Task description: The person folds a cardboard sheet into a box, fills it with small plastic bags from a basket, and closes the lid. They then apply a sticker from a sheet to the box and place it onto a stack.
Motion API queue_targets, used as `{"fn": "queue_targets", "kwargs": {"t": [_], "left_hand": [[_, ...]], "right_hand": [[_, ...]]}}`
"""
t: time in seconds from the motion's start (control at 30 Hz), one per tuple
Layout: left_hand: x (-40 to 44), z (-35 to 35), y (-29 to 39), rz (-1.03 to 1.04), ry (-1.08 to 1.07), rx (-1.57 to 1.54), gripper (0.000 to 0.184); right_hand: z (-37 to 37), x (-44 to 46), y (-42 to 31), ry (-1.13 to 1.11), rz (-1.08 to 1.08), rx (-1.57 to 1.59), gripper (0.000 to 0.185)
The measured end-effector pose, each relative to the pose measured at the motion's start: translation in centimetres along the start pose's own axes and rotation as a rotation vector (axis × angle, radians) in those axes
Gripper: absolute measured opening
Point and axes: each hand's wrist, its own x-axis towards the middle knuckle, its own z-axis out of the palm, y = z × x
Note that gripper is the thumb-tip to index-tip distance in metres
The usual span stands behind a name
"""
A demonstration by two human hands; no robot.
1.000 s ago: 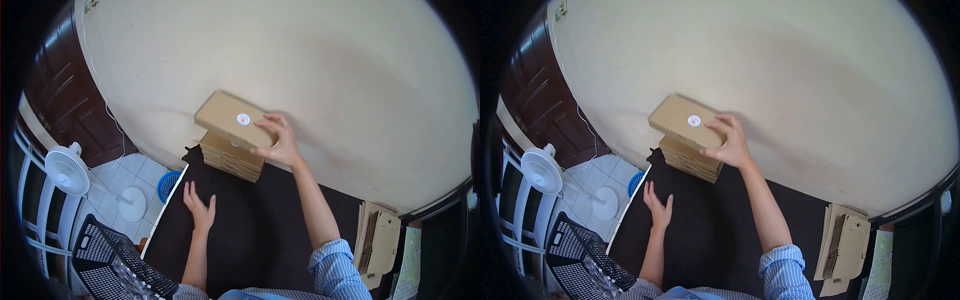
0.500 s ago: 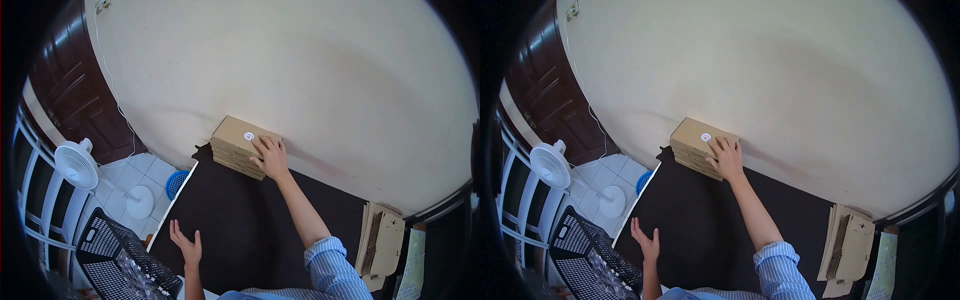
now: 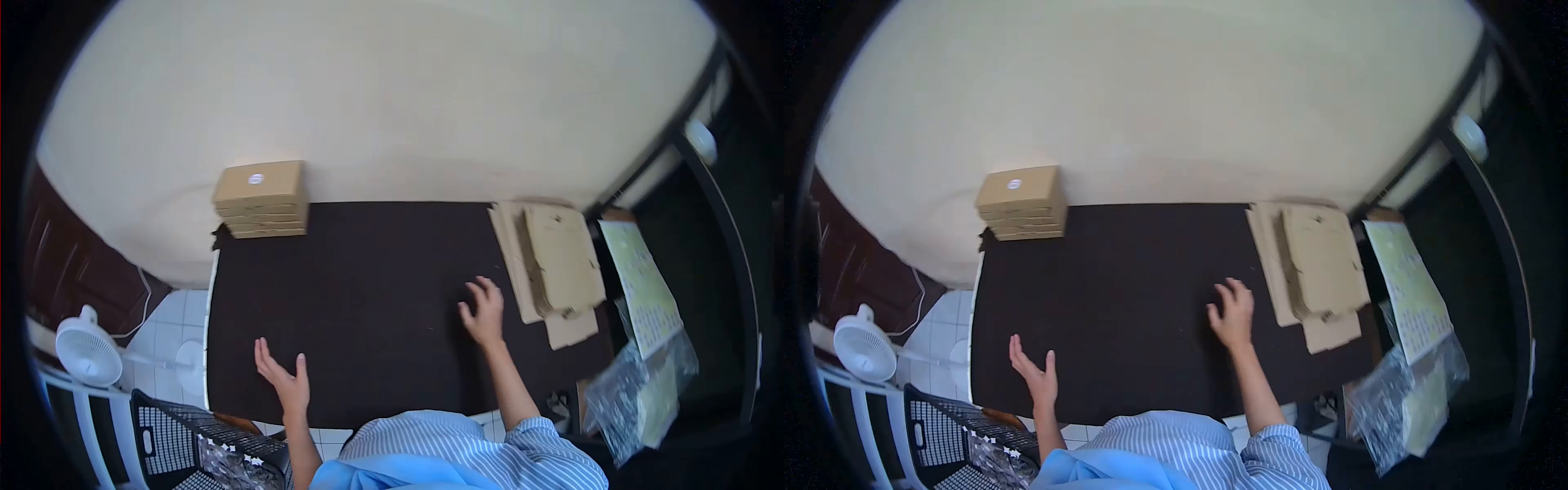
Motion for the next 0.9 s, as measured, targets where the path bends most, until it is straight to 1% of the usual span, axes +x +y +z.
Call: {"fn": "queue_targets", "kwargs": {"t": [0.1,0.17,0.2,0.23,0.3,0.37,0.43,0.47,0.5,0.57,0.67,0.83,0.9], "left_hand": [[-2.4,1.0,1.0,0.02,-0.069,0.016,0.073],[-4.0,1.5,2.5,0.013,-0.11,0.002,0.073],[-4.8,1.6,3.2,-0.002,-0.134,-0.01,0.073],[-5.6,1.8,3.9,0.001,-0.138,-0.008,0.073],[-6.8,2.1,4.8,0.015,-0.182,-0.017,0.074],[-7.9,2.7,5.0,0.016,-0.192,-0.019,0.074],[-8.9,3.1,5.5,0.018,-0.196,-0.023,0.074],[-9.4,3.3,5.8,0.005,-0.203,-0.02,0.074],[-9.9,3.5,6.1,-0.008,-0.209,-0.018,0.074],[-10.8,3.8,6.4,-0.008,-0.207,-0.02,0.074],[-12.1,4.2,6.8,-0.029,-0.206,-0.021,0.074],[-13.7,4.7,6.4,-0.068,-0.183,-0.022,0.074],[-14.1,4.7,6.4,-0.049,-0.175,-0.008,0.074]], "right_hand": [[-5.6,-4.0,7.5,0.199,0.198,-0.231,0.042],[-7.7,-5.4,10.7,0.228,0.382,-0.305,0.039],[-8.1,-5.8,12.1,0.263,0.428,-0.278,0.037],[-8.2,-6.0,13.4,0.264,0.433,-0.279,0.037],[-8.5,-5.6,15.1,0.255,0.371,-0.301,0.039],[-8.3,-4.6,15.8,0.261,0.345,-0.315,0.038],[-8.8,-3.4,15.6,0.043,0.456,-0.25,0.035],[-8.7,-2.9,15.7,0.075,0.45,-0.28,0.03],[-8.8,-2.5,16.0,0.077,0.445,-0.276,0.03],[-9.3,-2.1,16.3,-0.016,0.525,-0.253,0.026],[-10.1,-2.1,16.9,0.03,0.454,-0.198,0.021],[-10.5,-1.8,19.0,0.085,0.455,-0.119,0.02],[-11.2,-0.9,18.3,0.11,0.438,-0.097,0.019]]}}
